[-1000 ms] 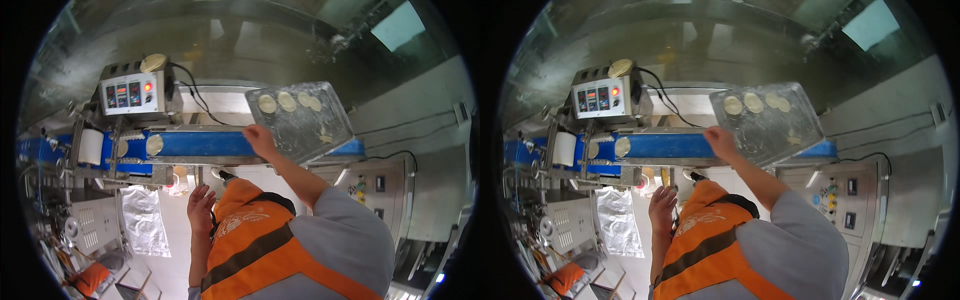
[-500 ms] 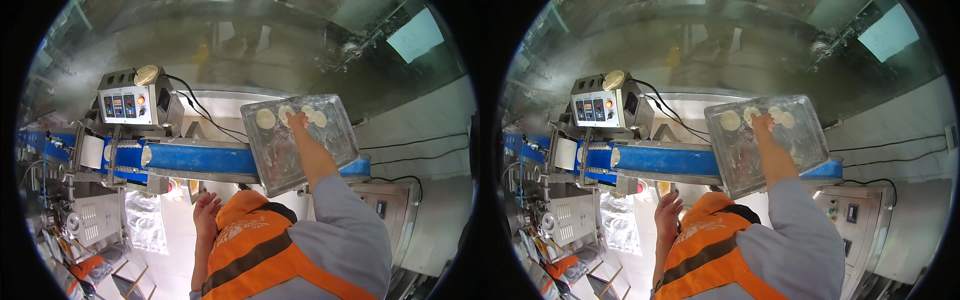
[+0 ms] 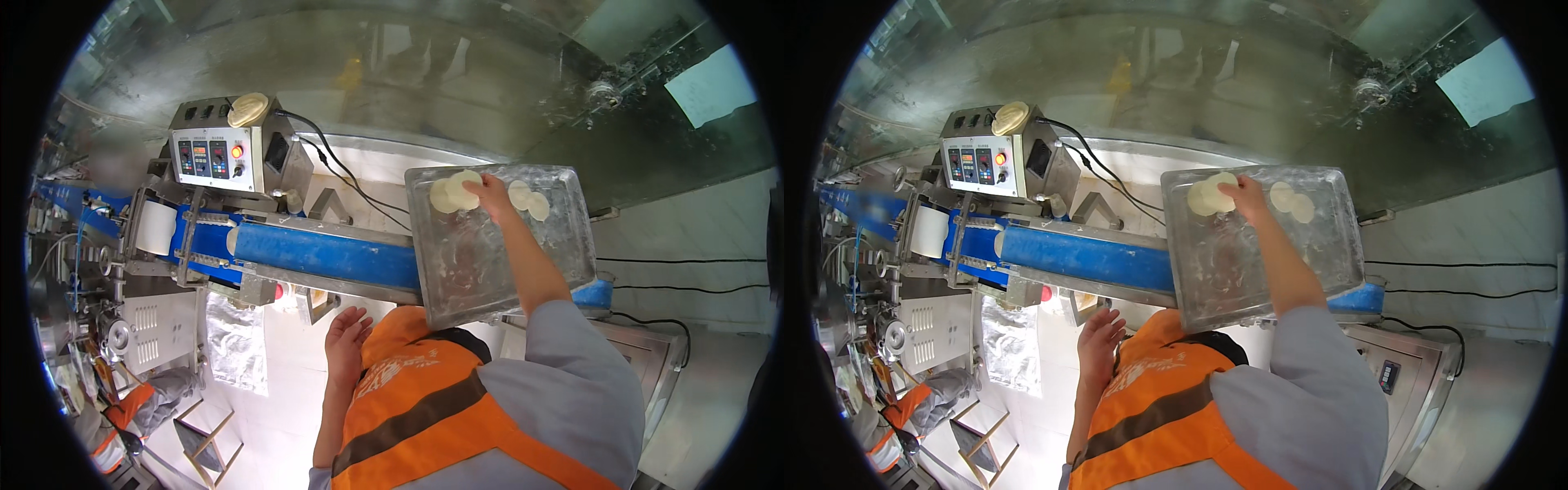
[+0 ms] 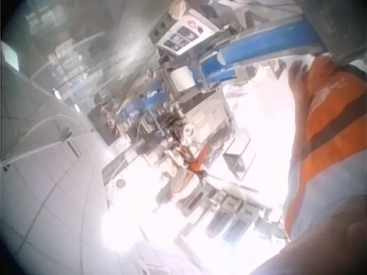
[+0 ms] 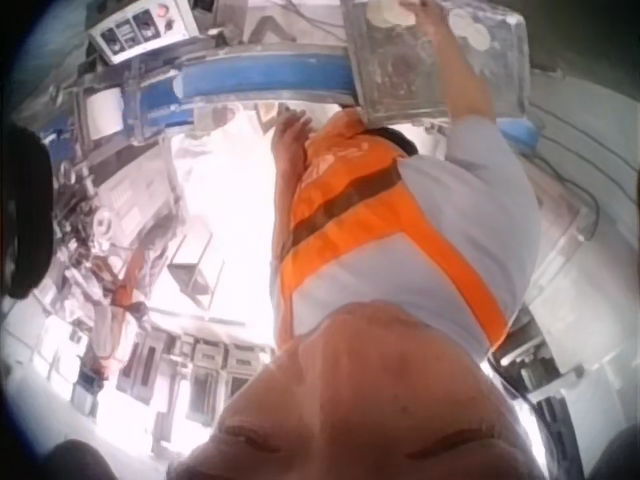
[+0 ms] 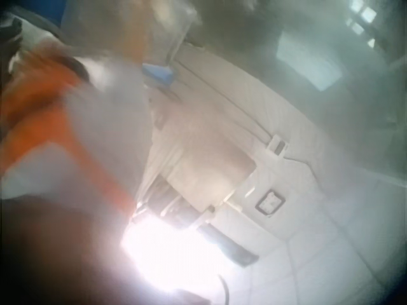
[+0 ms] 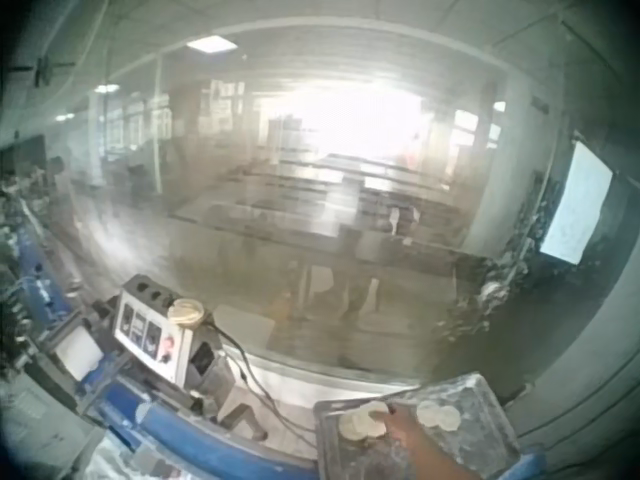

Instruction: The person places round dough pieces onto a conveyor belt, folds them into dumpling shapes, and collects them on a metal tray. The person repeats this process continuously while another worker operates nearby equipment.

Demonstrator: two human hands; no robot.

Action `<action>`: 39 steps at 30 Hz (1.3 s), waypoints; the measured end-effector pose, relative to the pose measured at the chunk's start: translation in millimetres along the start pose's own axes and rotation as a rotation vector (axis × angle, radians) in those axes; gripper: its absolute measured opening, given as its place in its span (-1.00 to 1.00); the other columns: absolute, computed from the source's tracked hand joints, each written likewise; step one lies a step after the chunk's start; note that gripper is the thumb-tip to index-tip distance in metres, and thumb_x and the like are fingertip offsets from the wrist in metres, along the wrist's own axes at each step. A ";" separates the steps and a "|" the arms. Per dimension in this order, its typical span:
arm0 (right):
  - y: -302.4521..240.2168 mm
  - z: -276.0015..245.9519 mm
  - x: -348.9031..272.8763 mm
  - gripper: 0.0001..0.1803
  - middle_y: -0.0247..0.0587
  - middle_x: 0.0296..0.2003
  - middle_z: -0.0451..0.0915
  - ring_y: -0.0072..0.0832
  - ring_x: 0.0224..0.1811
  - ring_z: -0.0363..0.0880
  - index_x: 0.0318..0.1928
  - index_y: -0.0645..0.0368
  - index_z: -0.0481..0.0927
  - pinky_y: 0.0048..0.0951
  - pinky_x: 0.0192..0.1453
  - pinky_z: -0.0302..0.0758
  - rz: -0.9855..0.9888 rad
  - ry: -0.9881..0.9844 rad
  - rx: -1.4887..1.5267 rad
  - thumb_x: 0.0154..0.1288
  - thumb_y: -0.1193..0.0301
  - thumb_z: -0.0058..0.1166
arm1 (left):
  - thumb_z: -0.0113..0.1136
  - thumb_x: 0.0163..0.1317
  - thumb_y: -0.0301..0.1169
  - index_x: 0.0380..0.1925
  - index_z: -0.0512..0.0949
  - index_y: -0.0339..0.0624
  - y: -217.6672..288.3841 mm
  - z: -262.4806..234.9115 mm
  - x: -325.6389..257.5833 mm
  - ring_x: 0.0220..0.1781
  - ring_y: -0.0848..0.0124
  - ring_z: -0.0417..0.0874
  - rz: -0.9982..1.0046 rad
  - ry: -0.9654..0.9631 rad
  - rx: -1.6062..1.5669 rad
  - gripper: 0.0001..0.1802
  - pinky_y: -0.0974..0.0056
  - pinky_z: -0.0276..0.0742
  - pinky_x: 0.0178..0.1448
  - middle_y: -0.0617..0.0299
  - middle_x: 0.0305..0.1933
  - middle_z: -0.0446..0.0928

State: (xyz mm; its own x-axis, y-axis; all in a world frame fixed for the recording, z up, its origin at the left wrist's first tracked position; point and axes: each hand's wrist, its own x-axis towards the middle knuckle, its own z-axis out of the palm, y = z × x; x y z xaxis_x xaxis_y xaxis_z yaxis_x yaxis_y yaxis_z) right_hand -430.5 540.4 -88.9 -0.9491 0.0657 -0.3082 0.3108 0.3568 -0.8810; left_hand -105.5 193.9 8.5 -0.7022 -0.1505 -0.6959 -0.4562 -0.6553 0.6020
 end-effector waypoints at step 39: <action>-167.7 306.0 -364.3 -0.88 -0.03 -0.27 0.67 -0.03 -0.21 0.62 -0.21 0.24 0.67 -0.17 -0.14 0.55 -1.102 -0.704 -0.315 0.30 0.45 0.21 | -0.17 0.55 -0.02 0.24 0.44 -0.11 -4.4 -161.2 -25.5 0.12 0.25 0.64 0.291 -0.398 -0.543 -0.50 0.07 0.63 0.12 0.16 0.11 0.58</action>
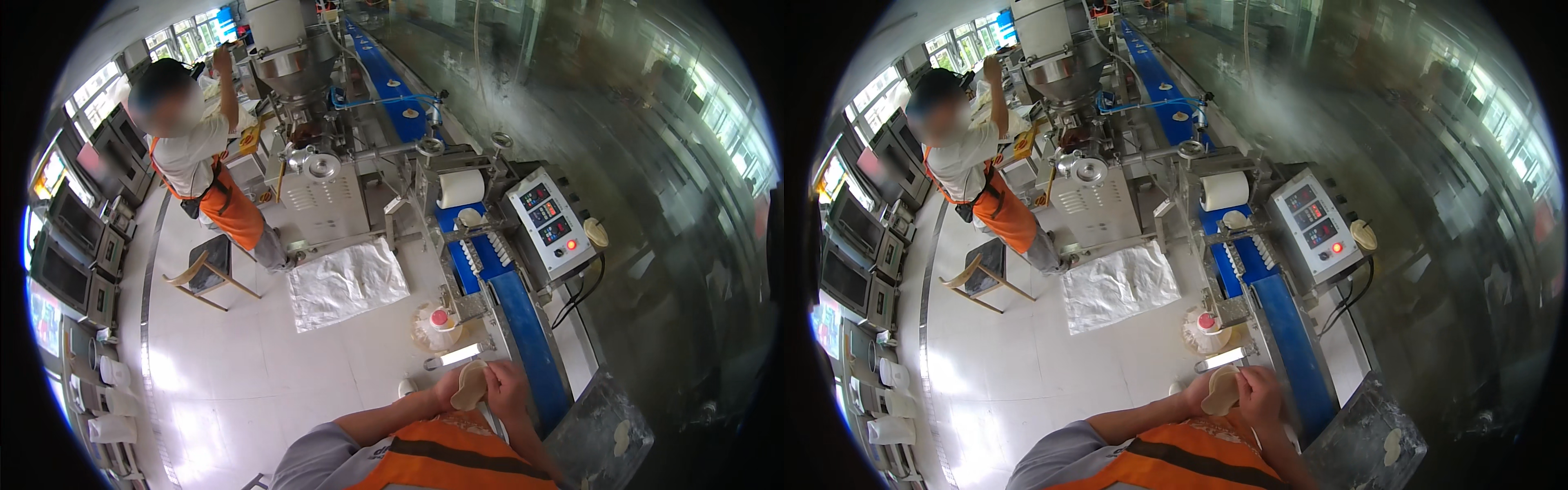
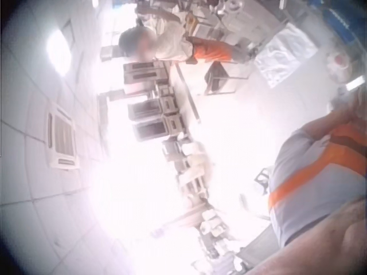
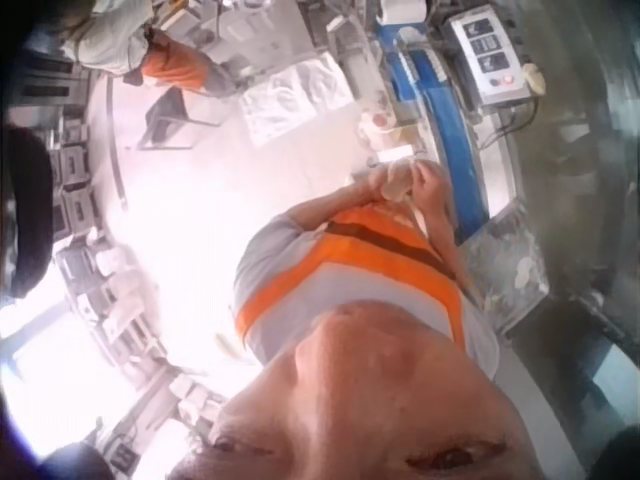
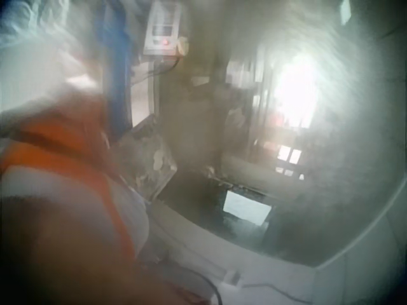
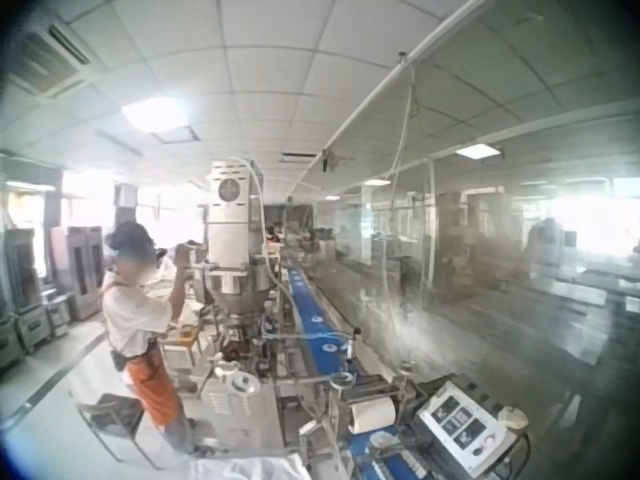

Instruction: The person places round dough pieces onto a conveyor belt, folds them into dumpling shapes, and collects them on a metal tray. The person repeats this process continuously while another worker operates nearby equipment.

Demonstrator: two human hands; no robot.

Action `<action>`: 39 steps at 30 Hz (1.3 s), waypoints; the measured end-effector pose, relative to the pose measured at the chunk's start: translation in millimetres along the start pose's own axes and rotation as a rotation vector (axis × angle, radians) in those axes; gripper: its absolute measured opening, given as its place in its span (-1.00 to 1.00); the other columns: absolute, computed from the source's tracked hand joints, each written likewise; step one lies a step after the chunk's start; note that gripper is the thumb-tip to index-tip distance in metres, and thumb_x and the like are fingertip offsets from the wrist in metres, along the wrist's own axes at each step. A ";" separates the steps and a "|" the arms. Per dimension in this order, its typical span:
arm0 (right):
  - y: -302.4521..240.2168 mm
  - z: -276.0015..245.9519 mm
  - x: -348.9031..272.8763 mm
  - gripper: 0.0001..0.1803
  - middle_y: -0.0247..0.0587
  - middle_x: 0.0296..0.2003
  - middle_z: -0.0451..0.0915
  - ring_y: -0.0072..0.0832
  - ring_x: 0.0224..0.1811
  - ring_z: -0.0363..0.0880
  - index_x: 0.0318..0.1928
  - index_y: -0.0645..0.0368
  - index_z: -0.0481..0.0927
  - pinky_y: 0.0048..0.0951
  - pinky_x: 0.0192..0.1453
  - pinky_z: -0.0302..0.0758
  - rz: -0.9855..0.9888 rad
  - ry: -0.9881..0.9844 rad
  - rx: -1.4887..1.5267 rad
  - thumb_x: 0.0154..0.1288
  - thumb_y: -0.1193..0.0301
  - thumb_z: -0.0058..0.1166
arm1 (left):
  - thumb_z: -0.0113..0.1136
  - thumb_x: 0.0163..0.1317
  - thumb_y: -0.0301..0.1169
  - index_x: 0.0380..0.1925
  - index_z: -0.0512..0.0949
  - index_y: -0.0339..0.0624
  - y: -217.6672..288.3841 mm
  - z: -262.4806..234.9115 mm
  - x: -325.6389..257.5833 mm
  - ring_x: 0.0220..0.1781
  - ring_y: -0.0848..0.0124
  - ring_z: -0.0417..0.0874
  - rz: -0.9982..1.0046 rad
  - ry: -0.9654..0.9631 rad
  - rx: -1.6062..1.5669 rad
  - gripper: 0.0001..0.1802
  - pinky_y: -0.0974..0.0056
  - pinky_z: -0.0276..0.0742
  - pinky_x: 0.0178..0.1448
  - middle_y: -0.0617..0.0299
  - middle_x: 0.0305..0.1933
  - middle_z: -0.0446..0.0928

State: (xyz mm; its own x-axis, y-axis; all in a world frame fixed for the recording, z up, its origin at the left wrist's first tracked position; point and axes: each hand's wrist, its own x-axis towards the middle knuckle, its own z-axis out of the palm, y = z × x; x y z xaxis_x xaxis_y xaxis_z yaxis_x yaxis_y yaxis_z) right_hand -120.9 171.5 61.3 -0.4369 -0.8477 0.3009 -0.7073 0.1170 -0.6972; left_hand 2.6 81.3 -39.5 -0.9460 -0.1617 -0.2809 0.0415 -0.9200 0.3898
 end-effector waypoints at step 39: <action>62.3 31.3 81.1 -0.83 -0.30 -0.28 0.65 -0.66 -0.28 0.59 -0.10 0.27 0.51 -0.58 -0.17 0.49 0.500 -0.057 0.740 0.39 0.49 0.19 | 0.36 0.27 -0.38 0.09 0.53 -0.31 71.2 31.2 21.2 -0.12 0.41 0.68 0.140 0.673 0.414 -0.57 0.32 0.66 -0.06 0.19 -0.06 0.63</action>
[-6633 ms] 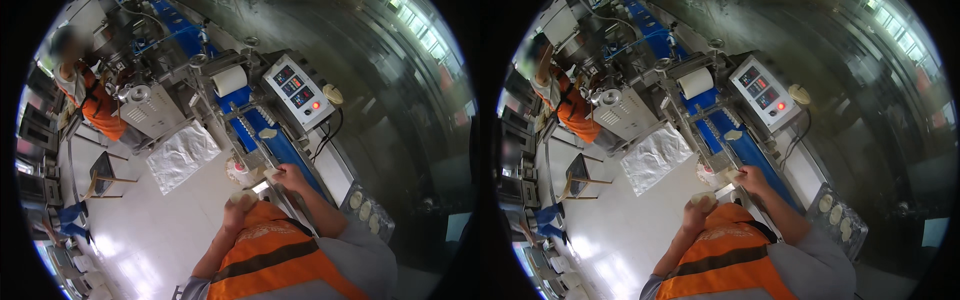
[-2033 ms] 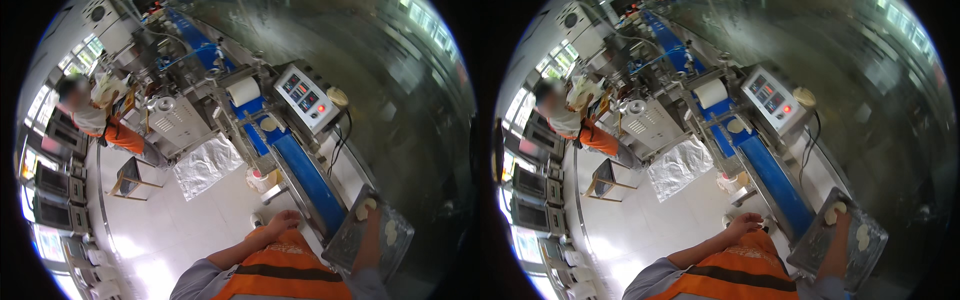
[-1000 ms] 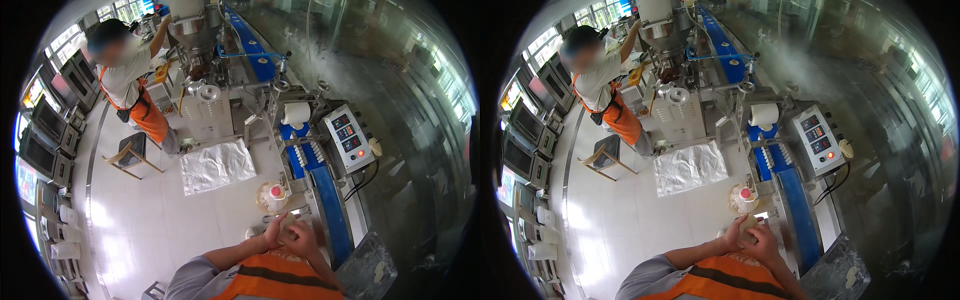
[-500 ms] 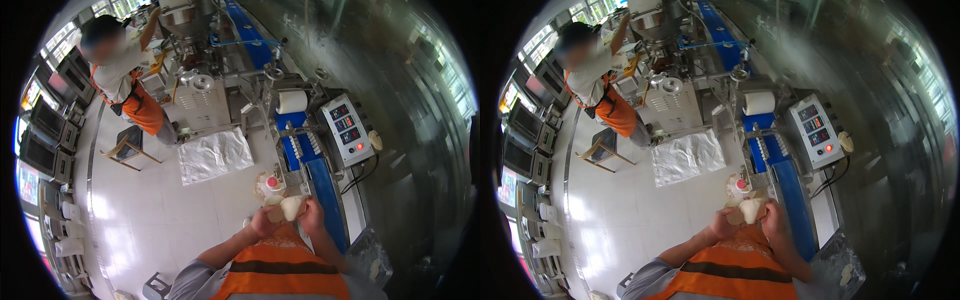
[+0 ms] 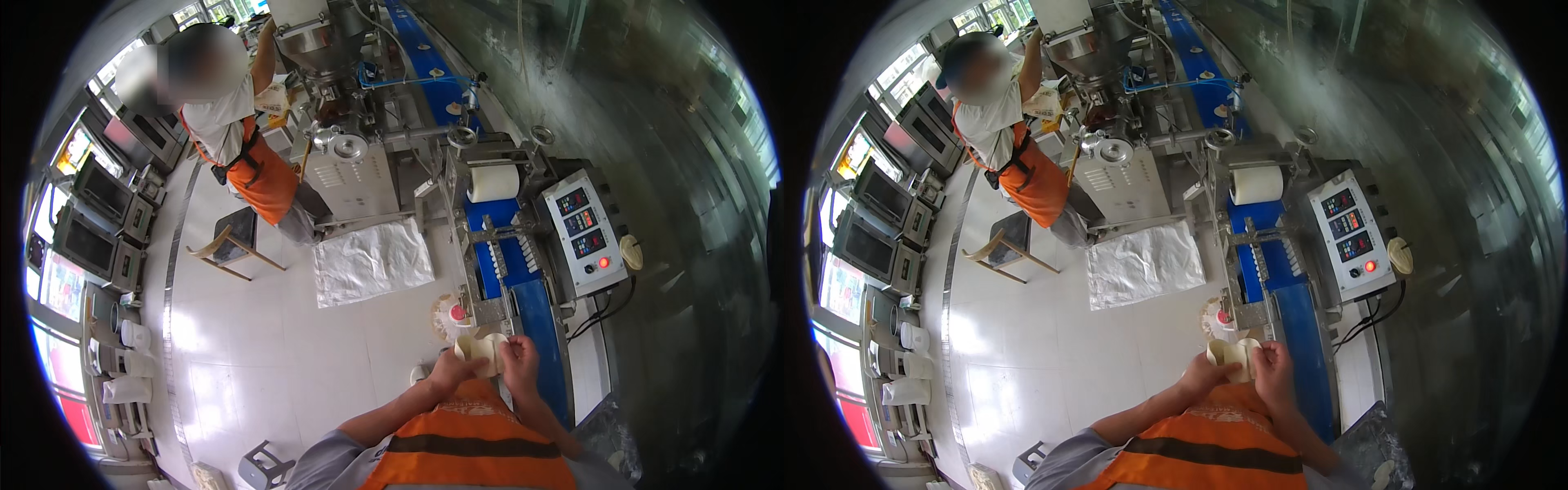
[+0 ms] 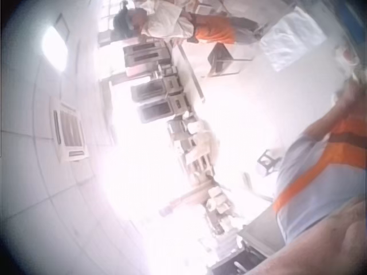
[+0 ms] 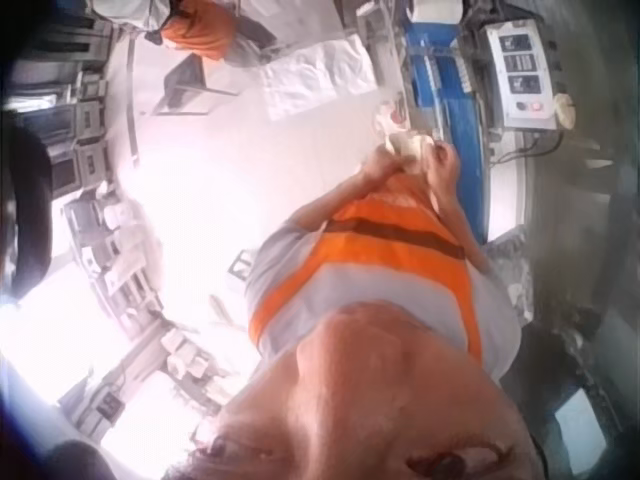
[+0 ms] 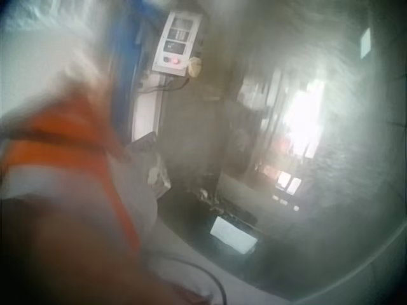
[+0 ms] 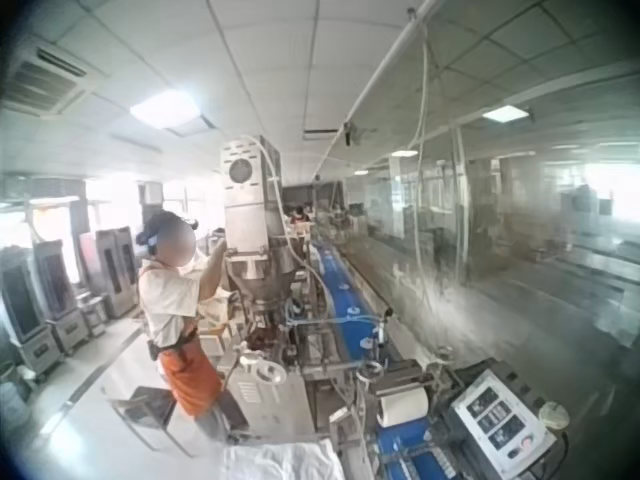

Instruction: The person places round dough pieces onto a conveyor belt, folds them into dumpling shapes, and collects them on a metal tray. The person repeats this process continuously while another worker operates nearby equipment.

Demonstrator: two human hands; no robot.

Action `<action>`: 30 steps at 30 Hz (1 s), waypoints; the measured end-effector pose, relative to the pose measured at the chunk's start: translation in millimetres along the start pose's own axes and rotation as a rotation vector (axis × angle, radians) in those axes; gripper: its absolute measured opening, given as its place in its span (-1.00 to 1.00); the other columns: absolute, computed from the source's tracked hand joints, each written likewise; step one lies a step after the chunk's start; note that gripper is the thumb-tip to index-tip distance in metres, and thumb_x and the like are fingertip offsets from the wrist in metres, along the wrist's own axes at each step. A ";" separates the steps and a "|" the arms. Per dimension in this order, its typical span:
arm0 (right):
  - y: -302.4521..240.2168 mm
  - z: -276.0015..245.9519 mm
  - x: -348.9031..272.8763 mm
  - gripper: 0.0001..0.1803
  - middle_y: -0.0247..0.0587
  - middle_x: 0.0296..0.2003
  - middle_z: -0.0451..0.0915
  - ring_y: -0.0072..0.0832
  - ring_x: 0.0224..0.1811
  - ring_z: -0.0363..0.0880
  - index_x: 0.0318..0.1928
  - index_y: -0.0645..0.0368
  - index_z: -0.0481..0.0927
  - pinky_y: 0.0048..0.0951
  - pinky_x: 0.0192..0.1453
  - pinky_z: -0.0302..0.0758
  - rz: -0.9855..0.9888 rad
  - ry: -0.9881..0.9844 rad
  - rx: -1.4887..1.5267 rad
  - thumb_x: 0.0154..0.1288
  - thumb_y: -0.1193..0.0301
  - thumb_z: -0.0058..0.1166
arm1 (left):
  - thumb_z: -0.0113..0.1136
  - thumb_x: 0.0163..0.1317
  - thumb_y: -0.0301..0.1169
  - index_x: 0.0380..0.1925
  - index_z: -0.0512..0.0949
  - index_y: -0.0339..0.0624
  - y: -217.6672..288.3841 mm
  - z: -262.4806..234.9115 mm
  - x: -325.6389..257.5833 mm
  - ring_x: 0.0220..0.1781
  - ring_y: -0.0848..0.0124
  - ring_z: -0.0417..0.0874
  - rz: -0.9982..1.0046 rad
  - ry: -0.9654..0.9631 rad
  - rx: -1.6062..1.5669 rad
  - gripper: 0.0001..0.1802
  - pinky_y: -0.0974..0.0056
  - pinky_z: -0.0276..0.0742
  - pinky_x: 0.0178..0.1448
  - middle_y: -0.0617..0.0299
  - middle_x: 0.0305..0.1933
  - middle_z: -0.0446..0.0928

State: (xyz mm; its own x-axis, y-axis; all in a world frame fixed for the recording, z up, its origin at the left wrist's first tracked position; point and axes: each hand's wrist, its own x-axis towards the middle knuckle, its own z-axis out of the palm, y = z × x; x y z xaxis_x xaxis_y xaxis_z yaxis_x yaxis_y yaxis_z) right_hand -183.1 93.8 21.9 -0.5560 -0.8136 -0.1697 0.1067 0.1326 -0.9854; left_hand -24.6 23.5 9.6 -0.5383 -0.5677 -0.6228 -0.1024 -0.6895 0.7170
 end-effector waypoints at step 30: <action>-25.4 15.2 -0.2 -0.72 -0.34 -0.37 0.64 -0.69 -0.34 0.55 -0.17 0.33 0.65 -0.56 -0.25 0.48 0.042 -0.096 -0.070 0.49 0.31 0.13 | 0.39 0.28 -0.39 0.02 0.54 -0.47 4.2 -6.7 -8.6 -0.09 0.35 0.71 0.053 0.051 -0.075 -0.57 0.35 0.69 -0.06 0.09 -0.08 0.64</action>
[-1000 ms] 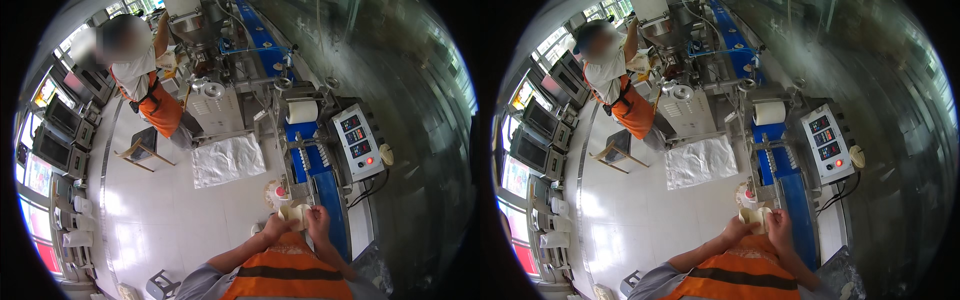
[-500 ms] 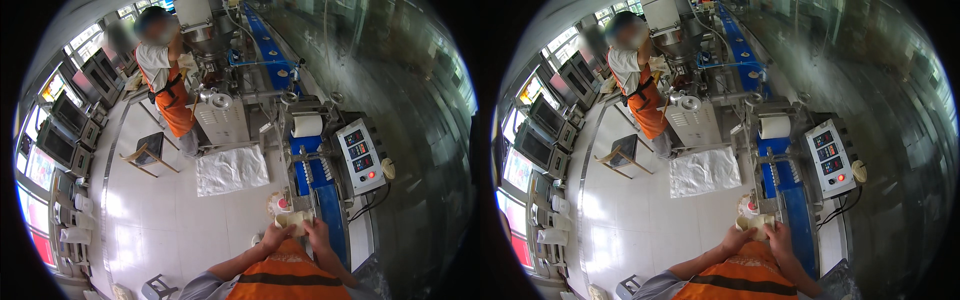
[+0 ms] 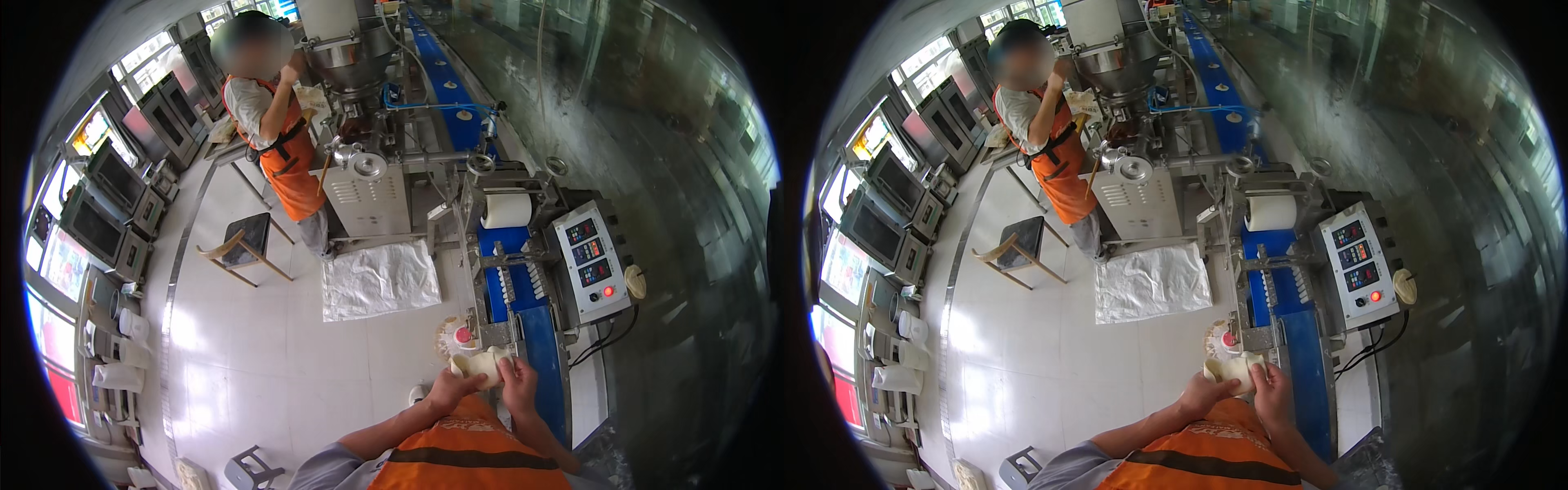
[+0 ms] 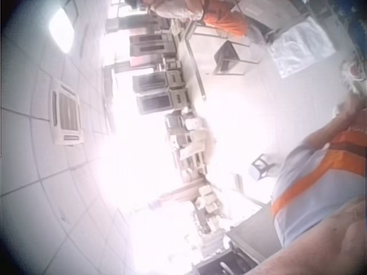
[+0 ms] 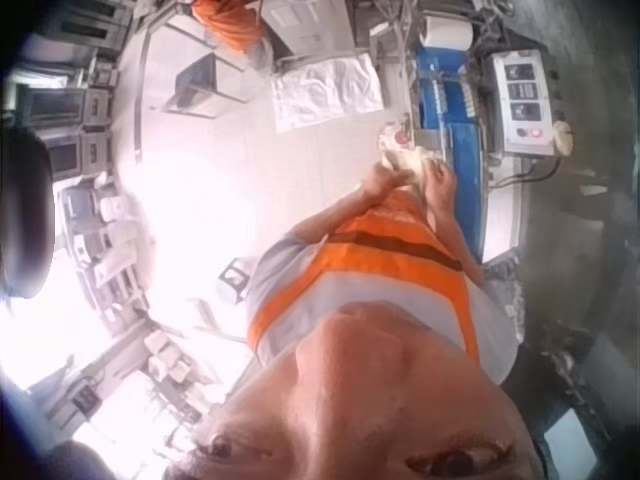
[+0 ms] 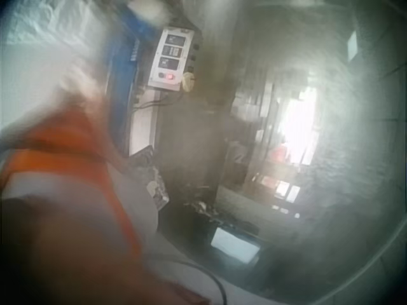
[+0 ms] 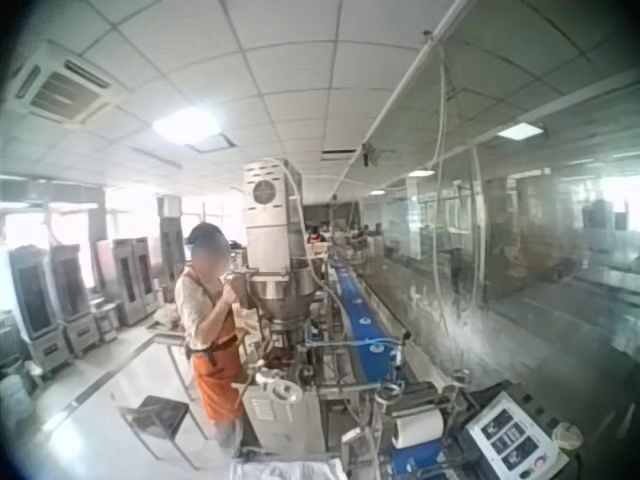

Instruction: The person places round dough pieces onto a conveyor belt, folds them into dumpling shapes, and collects them on a metal tray. The person repeats this process continuously while another worker operates nearby equipment.

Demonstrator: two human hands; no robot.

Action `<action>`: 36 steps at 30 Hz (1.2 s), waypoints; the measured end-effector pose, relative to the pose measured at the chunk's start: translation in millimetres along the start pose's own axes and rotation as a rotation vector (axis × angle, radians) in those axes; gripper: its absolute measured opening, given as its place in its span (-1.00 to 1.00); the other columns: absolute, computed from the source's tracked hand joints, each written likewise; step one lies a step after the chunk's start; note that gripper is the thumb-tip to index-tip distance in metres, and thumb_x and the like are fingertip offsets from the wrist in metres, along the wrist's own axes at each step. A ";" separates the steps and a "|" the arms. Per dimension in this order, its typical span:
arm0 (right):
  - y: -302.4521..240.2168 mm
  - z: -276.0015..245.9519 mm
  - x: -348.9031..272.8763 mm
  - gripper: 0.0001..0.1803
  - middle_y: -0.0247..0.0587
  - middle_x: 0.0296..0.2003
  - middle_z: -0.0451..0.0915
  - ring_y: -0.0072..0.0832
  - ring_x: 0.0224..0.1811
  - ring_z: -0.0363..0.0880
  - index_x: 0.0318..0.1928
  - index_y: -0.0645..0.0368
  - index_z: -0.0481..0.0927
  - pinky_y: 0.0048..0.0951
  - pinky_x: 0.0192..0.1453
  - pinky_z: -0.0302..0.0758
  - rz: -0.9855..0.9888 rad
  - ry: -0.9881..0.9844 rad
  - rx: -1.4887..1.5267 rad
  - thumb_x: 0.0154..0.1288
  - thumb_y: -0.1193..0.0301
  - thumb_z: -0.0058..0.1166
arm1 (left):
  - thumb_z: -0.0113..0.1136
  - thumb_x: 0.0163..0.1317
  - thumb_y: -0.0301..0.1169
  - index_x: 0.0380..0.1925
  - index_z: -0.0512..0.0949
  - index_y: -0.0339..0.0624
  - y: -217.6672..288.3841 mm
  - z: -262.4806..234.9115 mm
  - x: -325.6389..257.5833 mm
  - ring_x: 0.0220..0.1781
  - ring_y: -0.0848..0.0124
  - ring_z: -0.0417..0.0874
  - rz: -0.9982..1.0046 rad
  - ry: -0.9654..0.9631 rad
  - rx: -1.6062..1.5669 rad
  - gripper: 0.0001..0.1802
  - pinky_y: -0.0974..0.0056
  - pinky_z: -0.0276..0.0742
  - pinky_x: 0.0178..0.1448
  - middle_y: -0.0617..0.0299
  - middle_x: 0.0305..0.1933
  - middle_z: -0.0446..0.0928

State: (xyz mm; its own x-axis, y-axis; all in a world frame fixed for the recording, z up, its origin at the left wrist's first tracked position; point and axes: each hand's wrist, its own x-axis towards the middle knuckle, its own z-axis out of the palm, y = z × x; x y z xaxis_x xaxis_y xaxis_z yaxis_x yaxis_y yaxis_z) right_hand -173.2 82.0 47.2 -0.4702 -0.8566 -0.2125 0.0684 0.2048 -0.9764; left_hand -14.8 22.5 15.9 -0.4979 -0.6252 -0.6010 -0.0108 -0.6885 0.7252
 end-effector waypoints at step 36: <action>250.0 -206.1 121.7 -0.70 -0.29 -0.37 0.60 -0.55 -0.38 0.55 -0.12 0.27 0.67 -0.44 -0.29 0.47 0.058 0.534 -0.473 0.48 0.26 0.07 | 0.12 0.40 -0.44 0.09 0.54 -0.35 3.3 -18.1 16.1 0.03 0.26 0.69 0.815 -0.246 0.882 -0.68 0.25 0.61 0.17 0.09 0.02 0.65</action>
State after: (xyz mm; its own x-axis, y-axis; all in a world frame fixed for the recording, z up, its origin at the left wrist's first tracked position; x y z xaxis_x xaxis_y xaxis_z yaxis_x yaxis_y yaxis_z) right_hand -394.6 126.6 -215.0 -0.8520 -0.5142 -0.0985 -0.2256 0.5304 -0.8172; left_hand -7.2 3.6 2.5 -0.7828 -0.6051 0.1449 -0.1558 0.4161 0.8959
